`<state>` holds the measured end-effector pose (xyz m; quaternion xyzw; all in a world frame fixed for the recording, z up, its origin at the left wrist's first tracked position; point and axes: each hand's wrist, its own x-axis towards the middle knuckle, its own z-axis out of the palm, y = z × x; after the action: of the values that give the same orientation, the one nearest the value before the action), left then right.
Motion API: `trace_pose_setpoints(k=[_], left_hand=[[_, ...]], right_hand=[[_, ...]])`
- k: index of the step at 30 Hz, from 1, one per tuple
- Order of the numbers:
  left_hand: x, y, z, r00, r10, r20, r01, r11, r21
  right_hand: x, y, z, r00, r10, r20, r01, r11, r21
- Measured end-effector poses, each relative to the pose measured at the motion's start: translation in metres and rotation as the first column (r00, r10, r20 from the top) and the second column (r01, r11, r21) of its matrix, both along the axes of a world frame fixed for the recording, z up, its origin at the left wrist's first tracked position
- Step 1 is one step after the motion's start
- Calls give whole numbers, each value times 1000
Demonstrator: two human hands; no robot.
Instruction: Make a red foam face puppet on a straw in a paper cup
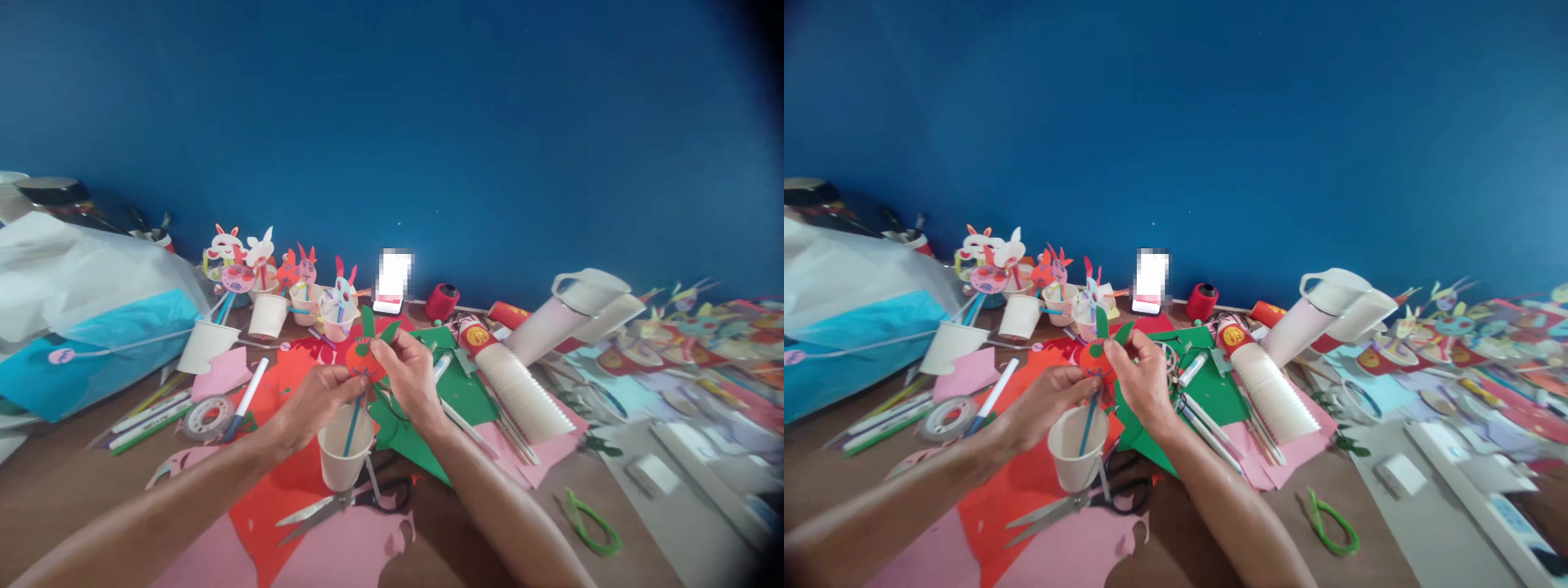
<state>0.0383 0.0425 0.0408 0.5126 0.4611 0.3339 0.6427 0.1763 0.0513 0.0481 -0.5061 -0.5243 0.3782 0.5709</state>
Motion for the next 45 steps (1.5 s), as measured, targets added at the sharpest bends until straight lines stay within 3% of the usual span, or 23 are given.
trace_pose_setpoints(k=[11,19,24,33,45], left_hand=[[1,0,8,997,66,44,-66,998,10],[-3,6,5,985,112,131,-113,994,1],[-5,8,-1,988,106,111,-113,992,53],[-3,6,-2,994,110,12,-111,987,116],[-4,5,3,989,70,132,-73,997,19]], right_hand=[[4,-2,7,984,113,-135,-114,993,-3],[9,2,-5,960,212,-180,-234,966,-109],[5,0,-9,940,289,-180,-308,947,-88],[3,2,-14,948,268,-169,-283,957,-67],[0,0,-14,974,204,-98,-212,974,-82]])
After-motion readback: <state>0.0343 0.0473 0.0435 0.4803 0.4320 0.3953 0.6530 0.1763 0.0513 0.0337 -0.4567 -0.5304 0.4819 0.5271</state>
